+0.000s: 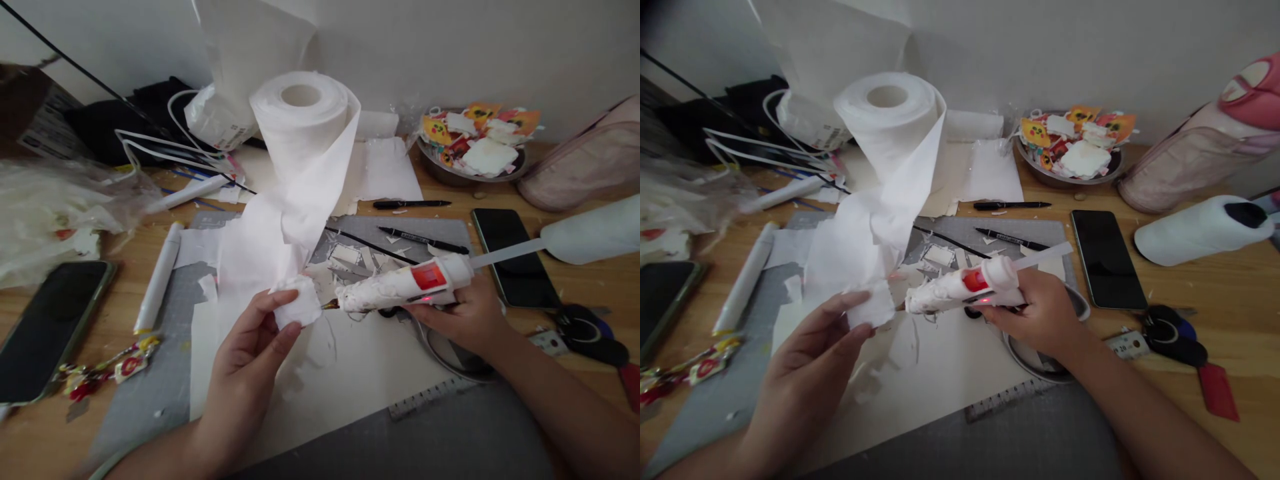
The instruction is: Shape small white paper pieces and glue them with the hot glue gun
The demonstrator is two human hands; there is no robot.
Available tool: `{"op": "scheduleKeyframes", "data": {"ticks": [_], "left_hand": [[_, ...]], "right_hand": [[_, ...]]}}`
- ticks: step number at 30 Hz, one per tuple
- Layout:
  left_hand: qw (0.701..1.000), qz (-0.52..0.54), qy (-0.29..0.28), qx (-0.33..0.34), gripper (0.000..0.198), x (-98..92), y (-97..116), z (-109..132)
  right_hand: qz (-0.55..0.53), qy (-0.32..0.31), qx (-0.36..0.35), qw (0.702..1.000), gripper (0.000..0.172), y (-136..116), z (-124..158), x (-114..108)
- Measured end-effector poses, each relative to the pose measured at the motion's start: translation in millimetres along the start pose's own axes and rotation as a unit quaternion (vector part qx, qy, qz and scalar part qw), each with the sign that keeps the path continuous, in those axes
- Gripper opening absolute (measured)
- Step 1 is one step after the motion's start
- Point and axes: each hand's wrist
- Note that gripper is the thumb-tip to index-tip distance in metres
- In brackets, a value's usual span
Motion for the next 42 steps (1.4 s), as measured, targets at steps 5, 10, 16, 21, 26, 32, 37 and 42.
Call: {"op": "scheduleKeyframes", "data": {"ticks": [5, 10, 16, 21, 26, 32, 37, 42], "left_hand": [[0.999, 0.038, -0.029, 0.024, 0.024, -3.1, -2, 1], [0.997, 0.018, -0.052, 0.057, 0.025, -6.5, -7, 4], [0.989, -0.053, -0.090, 0.105, 0.030, -7.7, -10, 8], [0.943, -0.220, -0.207, 0.140, 0.035, -10.3, -9, 8], [0.877, -0.334, -0.310, 0.153, 0.035, -8.7, -10, 3], [0.843, -0.413, -0.308, 0.152, 0.033, -4.9, -10, 0], [0.827, -0.445, -0.310, 0.148, 0.037, -5.2, -12, 0], [0.858, -0.402, -0.300, 0.114, 0.040, -7.7, -17, 0]], "right_hand": [[0.061, 0.005, -0.021, 0.998, 0.021, 0, 1, 0], [-0.019, 0.023, 0.056, 0.998, 0.019, -7, -3, -1], [-0.269, 0.130, 0.187, 0.936, 0.022, -2, -14, -3], [-0.428, 0.140, 0.238, 0.861, 0.019, 10, -18, -3], [-0.437, 0.133, 0.248, 0.854, 0.022, 13, -19, -2], [-0.392, 0.158, 0.260, 0.868, 0.041, 14, -19, 3], [-0.359, 0.186, 0.212, 0.890, 0.042, 8, -20, 7], [-0.329, 0.193, 0.184, 0.906, 0.036, 6, -19, 7]]}}
Point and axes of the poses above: each hand's wrist, its own z-axis away from the middle knuckle, its own x-axis out of the palm, y = z × x, and after that the axes turned 15 degrees about -y, right-handed
